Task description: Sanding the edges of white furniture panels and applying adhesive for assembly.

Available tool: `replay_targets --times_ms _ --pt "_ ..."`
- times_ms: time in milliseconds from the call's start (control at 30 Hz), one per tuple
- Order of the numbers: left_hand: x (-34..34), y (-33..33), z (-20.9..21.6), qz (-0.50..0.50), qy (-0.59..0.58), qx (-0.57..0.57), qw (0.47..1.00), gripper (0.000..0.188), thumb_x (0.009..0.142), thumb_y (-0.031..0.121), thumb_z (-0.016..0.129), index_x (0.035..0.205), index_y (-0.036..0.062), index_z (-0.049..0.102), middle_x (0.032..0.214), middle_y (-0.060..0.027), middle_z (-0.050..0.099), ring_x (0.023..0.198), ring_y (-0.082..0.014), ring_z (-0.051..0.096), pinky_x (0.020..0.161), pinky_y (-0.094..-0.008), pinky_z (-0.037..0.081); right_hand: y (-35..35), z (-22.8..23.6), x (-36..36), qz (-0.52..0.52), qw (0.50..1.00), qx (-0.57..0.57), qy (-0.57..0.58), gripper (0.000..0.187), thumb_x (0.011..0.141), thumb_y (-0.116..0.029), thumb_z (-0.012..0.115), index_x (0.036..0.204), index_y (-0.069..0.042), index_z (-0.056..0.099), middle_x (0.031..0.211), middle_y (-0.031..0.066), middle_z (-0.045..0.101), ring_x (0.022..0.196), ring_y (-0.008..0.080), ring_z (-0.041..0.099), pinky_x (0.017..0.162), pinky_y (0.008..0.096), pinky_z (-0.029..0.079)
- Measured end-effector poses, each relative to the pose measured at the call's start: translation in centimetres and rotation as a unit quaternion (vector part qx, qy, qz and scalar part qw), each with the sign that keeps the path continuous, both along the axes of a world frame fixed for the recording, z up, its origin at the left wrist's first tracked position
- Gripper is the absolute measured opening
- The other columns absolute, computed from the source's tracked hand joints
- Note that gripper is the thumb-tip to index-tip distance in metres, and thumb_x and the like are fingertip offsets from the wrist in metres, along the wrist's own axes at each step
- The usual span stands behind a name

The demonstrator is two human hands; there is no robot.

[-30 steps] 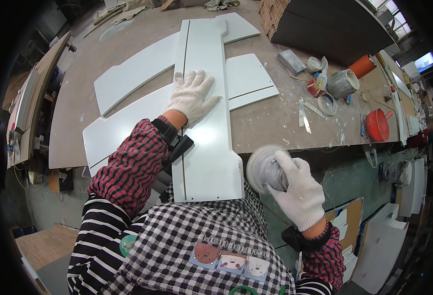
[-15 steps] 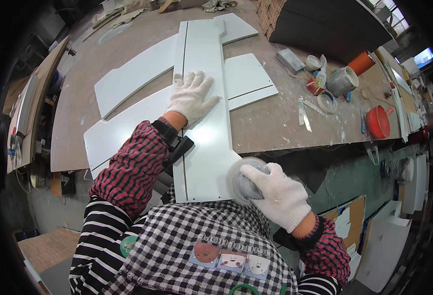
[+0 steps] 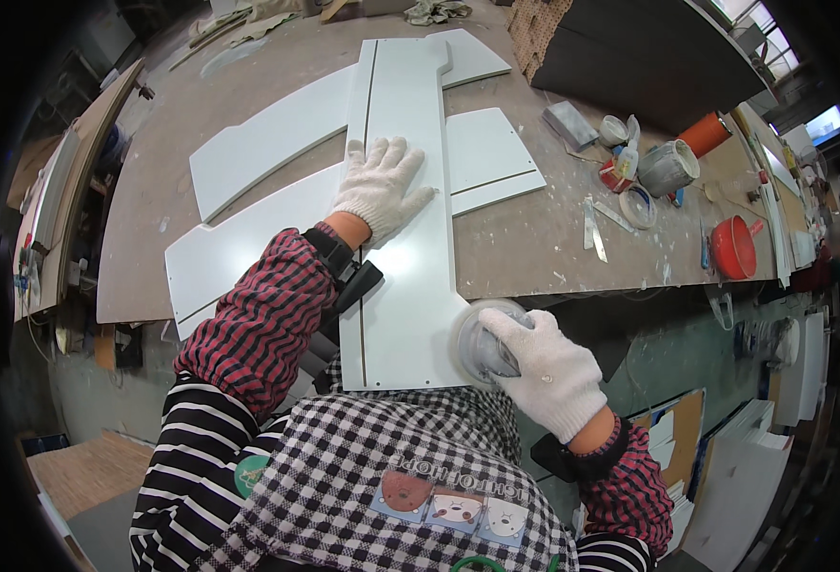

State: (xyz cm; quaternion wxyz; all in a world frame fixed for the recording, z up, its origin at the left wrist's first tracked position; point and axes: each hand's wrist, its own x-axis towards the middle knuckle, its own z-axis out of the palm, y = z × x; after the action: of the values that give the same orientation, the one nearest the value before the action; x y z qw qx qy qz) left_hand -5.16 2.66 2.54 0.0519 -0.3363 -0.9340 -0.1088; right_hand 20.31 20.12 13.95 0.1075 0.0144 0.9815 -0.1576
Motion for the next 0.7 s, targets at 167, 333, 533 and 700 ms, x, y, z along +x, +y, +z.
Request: replay_targets --times_ms 167,333,533,700 --pt "0.0 0.0 0.0 0.002 0.008 0.000 1.000 0.063 0.099 0.050 0.047 0.147 0.0085 0.044 0.155 -0.0222 0.039 0.150 -0.0382 0.028 0.124 -0.0607 0.011 -0.5 0.7 0.3 0.003 0.999 0.013 -0.042 0.062 0.080 -0.022 0.078 0.136 -0.031 0.053 0.123 0.0170 0.058 0.098 0.0382 0.069 0.081 0.0432 0.058" --pt "0.3 0.1 0.2 0.007 -0.008 0.000 1.000 0.064 0.099 0.051 0.046 0.147 0.0090 0.044 0.156 -0.0220 0.037 0.150 -0.0382 0.026 0.124 -0.0596 0.010 -0.9 0.5 -0.9 -0.040 0.997 0.029 -0.059 0.064 0.078 -0.025 0.082 0.136 -0.030 0.055 0.129 0.0193 0.057 0.104 0.0399 0.068 0.088 0.0434 0.057" --pt "0.2 -0.1 0.3 0.004 -0.023 -0.001 1.000 0.064 0.099 0.051 0.046 0.147 0.0089 0.044 0.157 -0.0212 0.037 0.151 -0.0379 0.025 0.124 -0.0601 0.011 0.6 0.0 0.5 -0.098 0.995 0.023 -0.012 0.070 0.080 -0.025 0.080 0.142 -0.031 0.049 0.126 0.0161 0.057 0.106 0.0387 0.066 0.087 0.0443 0.056" --pt "0.1 0.0 0.2 0.008 -0.013 -0.017 1.000 0.064 0.099 0.051 0.046 0.147 0.0090 0.044 0.156 -0.0208 0.038 0.151 -0.0371 0.026 0.124 -0.0606 0.011 1.8 -0.8 2.7 -0.116 0.987 -0.007 0.114 0.075 0.077 -0.026 0.083 0.143 -0.030 0.048 0.127 0.0143 0.057 0.106 0.0378 0.066 0.089 0.0444 0.056"
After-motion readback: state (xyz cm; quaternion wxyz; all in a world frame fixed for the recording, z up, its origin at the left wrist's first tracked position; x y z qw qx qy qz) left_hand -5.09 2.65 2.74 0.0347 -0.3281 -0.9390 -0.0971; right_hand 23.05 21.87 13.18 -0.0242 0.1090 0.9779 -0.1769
